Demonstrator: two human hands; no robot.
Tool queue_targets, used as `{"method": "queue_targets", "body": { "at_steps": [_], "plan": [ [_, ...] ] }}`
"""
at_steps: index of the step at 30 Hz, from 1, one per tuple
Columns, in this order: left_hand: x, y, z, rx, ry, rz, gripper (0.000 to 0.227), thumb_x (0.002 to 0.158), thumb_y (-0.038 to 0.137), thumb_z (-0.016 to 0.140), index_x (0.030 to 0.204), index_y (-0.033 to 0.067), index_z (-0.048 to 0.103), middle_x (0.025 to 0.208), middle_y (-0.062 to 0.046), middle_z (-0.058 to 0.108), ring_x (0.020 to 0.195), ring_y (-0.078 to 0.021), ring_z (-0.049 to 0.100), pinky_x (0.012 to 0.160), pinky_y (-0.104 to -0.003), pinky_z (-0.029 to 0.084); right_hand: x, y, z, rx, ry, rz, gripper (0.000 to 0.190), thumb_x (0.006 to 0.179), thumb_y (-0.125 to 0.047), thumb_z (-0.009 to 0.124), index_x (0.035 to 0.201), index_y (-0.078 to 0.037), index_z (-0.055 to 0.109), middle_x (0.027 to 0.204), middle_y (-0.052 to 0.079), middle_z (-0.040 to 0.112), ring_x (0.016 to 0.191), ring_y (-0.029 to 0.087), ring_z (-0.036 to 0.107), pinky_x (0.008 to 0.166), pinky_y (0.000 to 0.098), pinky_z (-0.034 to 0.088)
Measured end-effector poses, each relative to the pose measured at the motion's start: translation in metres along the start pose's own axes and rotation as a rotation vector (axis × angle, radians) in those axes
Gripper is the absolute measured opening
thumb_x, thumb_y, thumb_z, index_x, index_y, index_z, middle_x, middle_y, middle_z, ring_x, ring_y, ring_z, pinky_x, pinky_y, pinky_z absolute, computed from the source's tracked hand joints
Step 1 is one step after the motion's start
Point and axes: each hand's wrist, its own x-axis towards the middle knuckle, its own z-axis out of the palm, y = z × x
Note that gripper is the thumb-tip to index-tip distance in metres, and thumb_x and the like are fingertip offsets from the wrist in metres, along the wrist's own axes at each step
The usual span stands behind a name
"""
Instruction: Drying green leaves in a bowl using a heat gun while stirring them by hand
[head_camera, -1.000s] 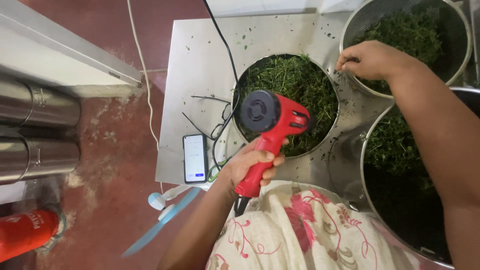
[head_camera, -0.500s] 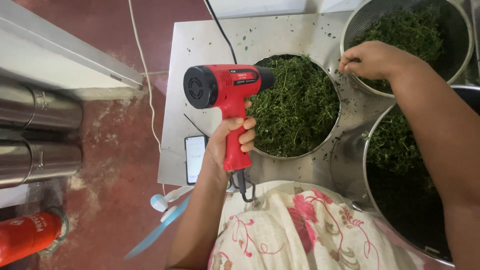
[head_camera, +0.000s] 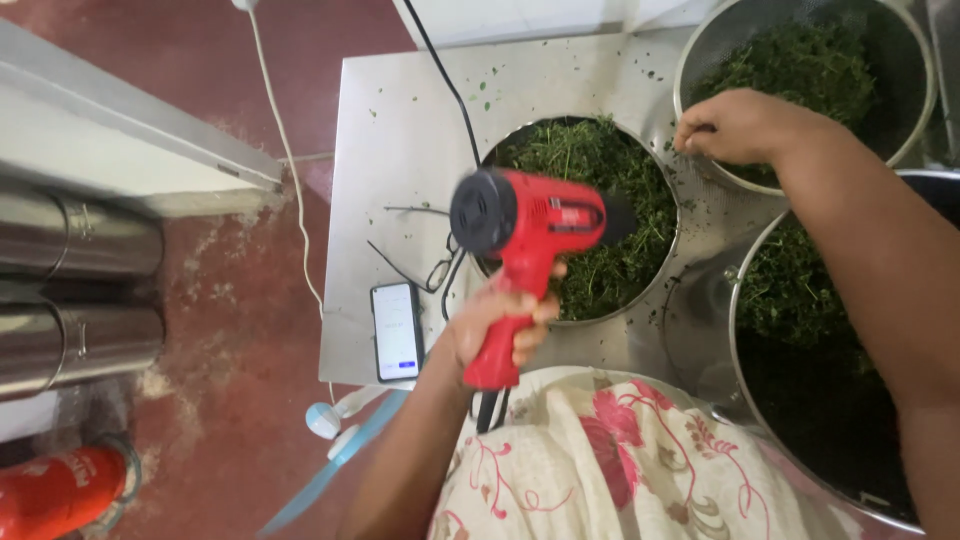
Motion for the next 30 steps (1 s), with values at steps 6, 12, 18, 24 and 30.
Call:
{"method": "queue_targets", "body": {
  "at_steps": [6, 12, 18, 24, 30],
  "plan": [
    [-0.044, -0.011, 0.001, 0.107, 0.121, 0.067, 0.052, 0.089, 0.004, 0.069, 0.136, 0.0051, 0.05, 0.084, -0.007, 0.056, 0.053, -0.0124, 0.055, 0.042, -0.026, 0.052, 0.015, 0.002, 0.001, -0.055, -0.1, -0.039, 0.028, 0.103, -0.019, 0.057, 0.122, -0.017, 0.078, 0.128, 0.005, 0.076, 0.117, 0.027, 0.069, 0.098, 0.0484, 0.052],
    [-0.076, -0.018, 0.008, 0.297, 0.384, 0.126, 0.02, 0.082, 0.012, 0.069, 0.087, -0.0028, 0.056, 0.055, -0.013, 0.049, 0.044, -0.0206, 0.05, 0.041, -0.03, 0.046, 0.053, -0.051, 0.026, -0.363, -0.237, -0.008, 0.038, 0.101, -0.02, 0.065, 0.139, -0.021, 0.063, 0.14, 0.007, 0.066, 0.123, 0.03, 0.067, 0.098, 0.0477, 0.056],
    [-0.085, -0.021, 0.004, 0.321, 0.357, 0.173, 0.018, 0.082, 0.011, 0.069, 0.087, -0.0012, 0.057, 0.057, -0.012, 0.052, 0.047, -0.0179, 0.053, 0.045, -0.031, 0.051, 0.042, -0.127, 0.083, -0.378, -0.196, 0.06, 0.082, 0.085, 0.0, 0.068, 0.154, -0.015, 0.026, 0.162, 0.026, 0.027, 0.121, 0.046, 0.062, 0.09, 0.0529, 0.056],
    [-0.098, -0.016, -0.001, 0.339, 0.312, 0.173, 0.016, 0.088, 0.01, 0.069, 0.09, -0.0014, 0.057, 0.06, -0.013, 0.052, 0.053, -0.0191, 0.053, 0.048, -0.032, 0.051, 0.055, -0.11, 0.075, -0.62, -0.065, -0.165, 0.035, 0.091, 0.01, 0.064, 0.119, -0.01, 0.067, 0.1, 0.011, 0.07, 0.078, 0.022, 0.073, 0.069, 0.0346, 0.066],
    [-0.086, -0.025, -0.027, 0.365, 0.312, 0.204, 0.013, 0.086, 0.005, 0.071, 0.092, -0.0019, 0.062, 0.057, -0.015, 0.054, 0.047, -0.0224, 0.057, 0.046, -0.034, 0.052, 0.061, -0.078, 0.073, -0.739, 0.034, -0.195, 0.03, 0.091, -0.002, 0.066, 0.118, -0.014, 0.067, 0.107, 0.015, 0.07, 0.094, 0.033, 0.073, 0.076, 0.0456, 0.061]
  ]
}}
